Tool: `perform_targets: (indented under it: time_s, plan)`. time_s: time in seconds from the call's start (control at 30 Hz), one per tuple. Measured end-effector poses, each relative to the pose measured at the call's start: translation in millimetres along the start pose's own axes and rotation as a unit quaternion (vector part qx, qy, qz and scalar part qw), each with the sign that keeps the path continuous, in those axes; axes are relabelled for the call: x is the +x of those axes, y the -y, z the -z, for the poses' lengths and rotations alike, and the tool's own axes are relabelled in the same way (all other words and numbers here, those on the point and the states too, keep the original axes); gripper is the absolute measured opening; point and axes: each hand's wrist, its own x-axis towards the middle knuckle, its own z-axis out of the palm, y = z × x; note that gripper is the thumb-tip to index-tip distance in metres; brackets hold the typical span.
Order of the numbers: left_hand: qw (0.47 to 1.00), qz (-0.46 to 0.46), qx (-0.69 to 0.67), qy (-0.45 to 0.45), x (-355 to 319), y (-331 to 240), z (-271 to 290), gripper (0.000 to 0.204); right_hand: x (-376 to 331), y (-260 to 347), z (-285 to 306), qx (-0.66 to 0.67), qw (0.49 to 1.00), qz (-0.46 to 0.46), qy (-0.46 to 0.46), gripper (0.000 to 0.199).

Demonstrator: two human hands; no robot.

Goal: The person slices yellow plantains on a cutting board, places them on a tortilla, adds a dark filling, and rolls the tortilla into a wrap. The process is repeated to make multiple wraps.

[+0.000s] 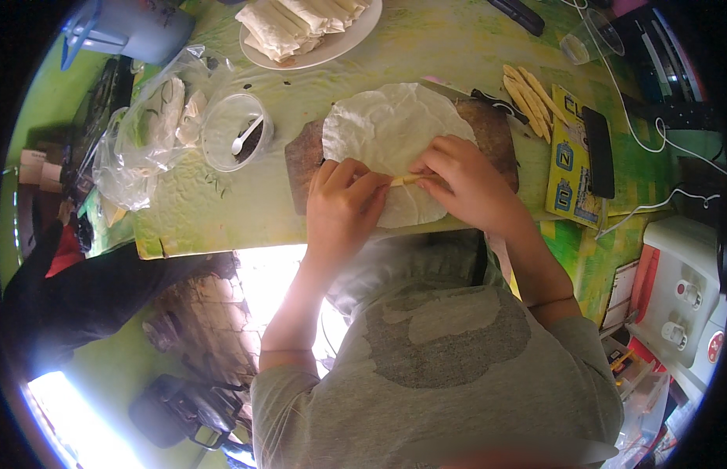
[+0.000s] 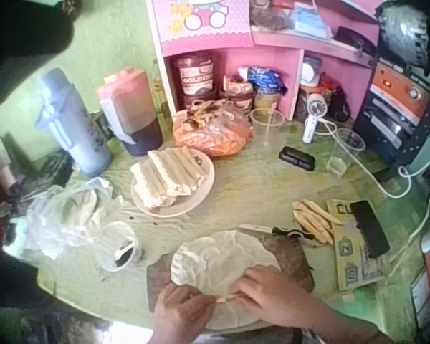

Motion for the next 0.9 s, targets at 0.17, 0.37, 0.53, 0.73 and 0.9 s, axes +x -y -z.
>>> perform_targets:
  time_s: [0.17, 0.37, 0.53, 0.73, 0.9]
  plan:
    - [1.000, 0.002, -0.006, -0.004, -1, 1, -1, 0.019, -3, 6, 4, -0.036, 0.999, 0.002, -0.003, 0.015]
    - [1.000, 0.007, -0.018, -0.002, -1, 1, -1, 0.019, -1, 7, 7, -0.077, 0.995, 0.042, -0.044, 0.016]
    - [1.000, 0.020, -0.020, 0.004, 0, 0, 0, 0.020, -5, 3, 8, -0.092, 0.993, 0.064, -0.034, 0.018]
    - [1.000, 0.016, -0.019, 0.004, -1, 1, -1, 0.020, -9, -2, 10, -0.060, 0.995, 0.075, -0.023, 0.017]
    - [1.000, 0.015, -0.020, 0.001, -2, 2, -2, 0.020, -7, -1, 8, -0.076, 0.993, 0.084, -0.017, 0.016]
